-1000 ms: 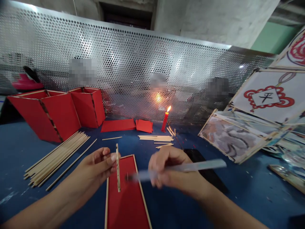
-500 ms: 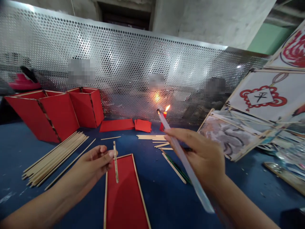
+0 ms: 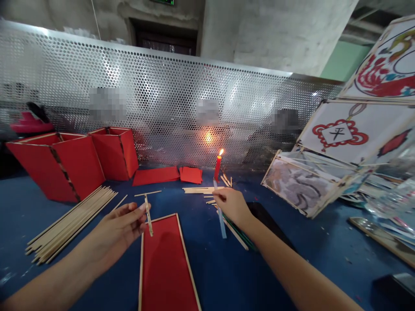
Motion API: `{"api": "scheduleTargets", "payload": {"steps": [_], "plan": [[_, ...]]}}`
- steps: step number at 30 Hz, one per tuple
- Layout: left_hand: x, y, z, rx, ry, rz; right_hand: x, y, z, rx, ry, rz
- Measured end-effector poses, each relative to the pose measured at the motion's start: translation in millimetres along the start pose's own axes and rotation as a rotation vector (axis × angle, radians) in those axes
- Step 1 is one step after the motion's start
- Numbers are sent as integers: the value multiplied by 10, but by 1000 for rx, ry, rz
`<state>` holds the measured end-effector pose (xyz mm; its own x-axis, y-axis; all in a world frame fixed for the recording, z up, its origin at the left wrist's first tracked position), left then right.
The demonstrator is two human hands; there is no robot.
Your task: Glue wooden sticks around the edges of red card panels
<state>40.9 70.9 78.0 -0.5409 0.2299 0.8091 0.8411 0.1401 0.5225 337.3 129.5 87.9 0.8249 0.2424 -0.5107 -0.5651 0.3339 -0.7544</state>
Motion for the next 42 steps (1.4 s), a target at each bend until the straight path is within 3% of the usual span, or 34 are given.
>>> {"api": "scheduleTargets", "payload": {"steps": [13,17,21,25,27,30,34,42], "plan": [[-52,9,42,27,-16,-4,262,396,323,-28,68,-142],[-91,20,67,35,-4,-3,245,395,337,-6,54,-83],[-107,48,46,-68,27,15,-23,233,245,32,13,59],[-92,111,-25,-186,88,31,-528,186,-79,-143,15,324],[-81,155,-77,-237,110,31,-768,289,-326,-373,223,825],[-74,240,-169,-352,134,22,-1066,425,-662,-600,488,1206],[-77,341,-270,-489,158,-13,-1238,491,-857,-716,623,1350],[-6,425,-426,-528,184,-90,-1339,389,-918,-743,540,1428]]}}
Point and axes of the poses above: each hand's wrist, its own z-axis towards the middle knuckle, its own y-axis out of the palm, x = y × z, the point moved 4 cm from there along z, towards the middle knuckle, and after that the axes turned 1 degree about x, right-handed, at the moved point
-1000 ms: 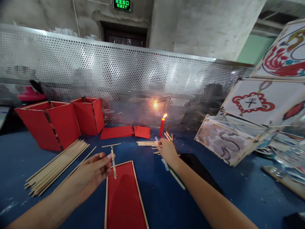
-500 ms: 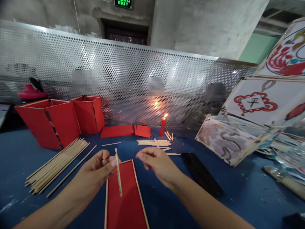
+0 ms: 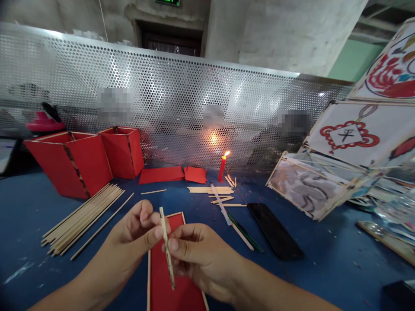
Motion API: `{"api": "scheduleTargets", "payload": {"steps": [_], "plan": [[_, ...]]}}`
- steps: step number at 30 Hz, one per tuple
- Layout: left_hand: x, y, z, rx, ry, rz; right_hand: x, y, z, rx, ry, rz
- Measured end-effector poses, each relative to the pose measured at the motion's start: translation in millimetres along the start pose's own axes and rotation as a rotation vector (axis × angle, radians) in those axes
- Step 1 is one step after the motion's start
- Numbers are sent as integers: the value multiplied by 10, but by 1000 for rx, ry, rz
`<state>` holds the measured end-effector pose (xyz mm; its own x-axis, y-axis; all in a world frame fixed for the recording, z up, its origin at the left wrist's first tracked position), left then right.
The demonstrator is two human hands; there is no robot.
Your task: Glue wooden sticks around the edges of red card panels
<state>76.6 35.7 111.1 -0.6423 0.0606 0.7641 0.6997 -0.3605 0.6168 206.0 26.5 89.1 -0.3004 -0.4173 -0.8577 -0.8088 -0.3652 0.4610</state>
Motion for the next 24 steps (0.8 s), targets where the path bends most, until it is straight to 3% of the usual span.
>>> {"api": "scheduleTargets", "payload": {"steps": [3,6,8,11,14,18,24], "plan": [[2,38,-51,-23,-2,-3,-63,34,-52,-51,-54,-78],[-45,-51,-58,-6,-21,72,-197,46,-126,-98,-176,-253],[-77,-206,-34,48,-15,238,-288,45,-185,-129,-259,-467],[-91,-490,7,112,69,721,-341,27,-248,-171,-364,-864],[-135,-711,4,88,78,899,-237,-17,-244,-243,-417,-1172],[-144,-776,-84,-15,100,1088,2,-88,-195,-382,-403,-1395],[-198,-592,-224,-301,120,1285,115,-102,-186,-451,-440,-1565]]}}
Point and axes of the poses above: each hand's wrist, its own z-axis towards the middle knuckle, its own y-axis out of the palm, x = y × z, the point moved 4 cm from there along z, towards the middle knuckle, and after that the axes turned 1 degree about x, right-handed, at the moved point
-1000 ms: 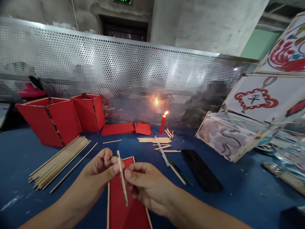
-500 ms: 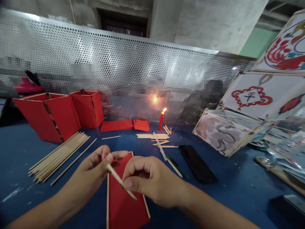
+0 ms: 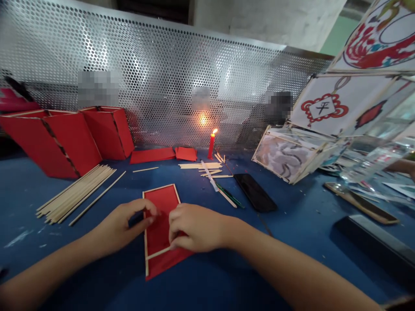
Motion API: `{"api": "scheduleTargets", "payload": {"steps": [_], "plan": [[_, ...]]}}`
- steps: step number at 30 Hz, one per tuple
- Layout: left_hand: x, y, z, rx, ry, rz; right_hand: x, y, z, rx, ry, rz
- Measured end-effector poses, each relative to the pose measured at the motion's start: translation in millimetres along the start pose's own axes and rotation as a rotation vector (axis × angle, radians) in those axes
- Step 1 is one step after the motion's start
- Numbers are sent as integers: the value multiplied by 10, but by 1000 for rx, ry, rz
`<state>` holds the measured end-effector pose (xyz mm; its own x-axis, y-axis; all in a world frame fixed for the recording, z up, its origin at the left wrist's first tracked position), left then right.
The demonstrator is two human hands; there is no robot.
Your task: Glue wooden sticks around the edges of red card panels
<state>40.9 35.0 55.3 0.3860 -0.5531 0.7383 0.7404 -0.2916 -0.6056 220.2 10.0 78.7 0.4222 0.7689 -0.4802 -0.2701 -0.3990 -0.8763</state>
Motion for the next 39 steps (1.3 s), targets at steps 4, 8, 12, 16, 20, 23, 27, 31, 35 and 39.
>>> {"api": "scheduleTargets", "payload": {"steps": [4,8,12,16,20,23,27,31,35,39], "plan": [[72,115,-14,-103,128,83,-26,31,7,-28,-27,-62],[51,149,-28,-129,210,183,-34,63,-1,-82,-44,-59],[-38,142,-32,-123,233,233,-25,61,-27,-106,-21,-60],[-97,145,-37,-131,237,252,-33,67,-44,-119,-13,-8],[-103,147,-31,-137,230,257,-26,92,-31,-122,-15,36],[-89,148,-24,-136,229,260,-2,105,-12,-128,-10,57],[-71,143,-23,-126,230,273,31,109,-1,-148,-4,80],[-71,133,-25,-122,229,282,46,110,-6,-155,-14,83],[-89,133,-18,-126,226,277,54,113,-8,-144,-17,80],[-101,137,-13,-128,220,269,56,114,-9,-126,-12,98]]}}
Point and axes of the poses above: each hand's wrist, its own z-axis towards the middle knuckle, its own y-axis out of the palm, x = y × z, the point moved 4 cm from there along z, towards the middle knuckle, and after that the axes turned 1 degree about x, right-handed, at the moved point
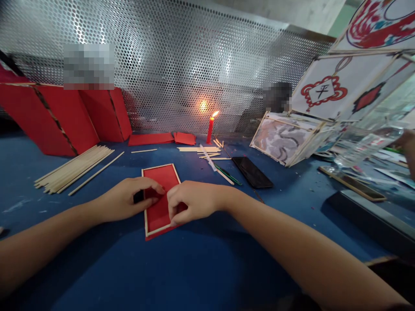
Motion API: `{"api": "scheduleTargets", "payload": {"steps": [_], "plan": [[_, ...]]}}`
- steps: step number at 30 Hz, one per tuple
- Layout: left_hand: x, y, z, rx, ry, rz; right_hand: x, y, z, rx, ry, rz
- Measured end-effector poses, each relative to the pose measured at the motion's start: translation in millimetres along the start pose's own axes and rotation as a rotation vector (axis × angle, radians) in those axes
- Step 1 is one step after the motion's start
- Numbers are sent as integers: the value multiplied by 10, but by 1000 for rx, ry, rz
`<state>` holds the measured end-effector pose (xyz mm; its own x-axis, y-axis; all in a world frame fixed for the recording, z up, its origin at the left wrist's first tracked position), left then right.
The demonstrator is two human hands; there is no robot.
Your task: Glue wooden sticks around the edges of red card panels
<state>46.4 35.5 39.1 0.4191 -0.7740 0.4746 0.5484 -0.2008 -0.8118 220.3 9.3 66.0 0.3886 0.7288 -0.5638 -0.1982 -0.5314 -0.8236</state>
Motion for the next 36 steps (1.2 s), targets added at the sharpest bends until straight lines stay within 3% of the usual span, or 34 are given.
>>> {"api": "scheduleTargets", "payload": {"steps": [36], "plan": [[0,-11,11,-30,-9,18,-117,-10,-18,-30,-82,-119]]}}
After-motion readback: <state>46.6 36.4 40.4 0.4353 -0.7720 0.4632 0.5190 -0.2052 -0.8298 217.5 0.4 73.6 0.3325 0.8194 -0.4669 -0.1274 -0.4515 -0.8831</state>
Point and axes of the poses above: each hand's wrist, its own z-axis towards the middle knuckle, its own y-axis out of the palm, x = y × z, the point moved 4 cm from there along z, towards the middle knuckle, and after that the axes turned 1 degree about x, right-handed, at the moved point
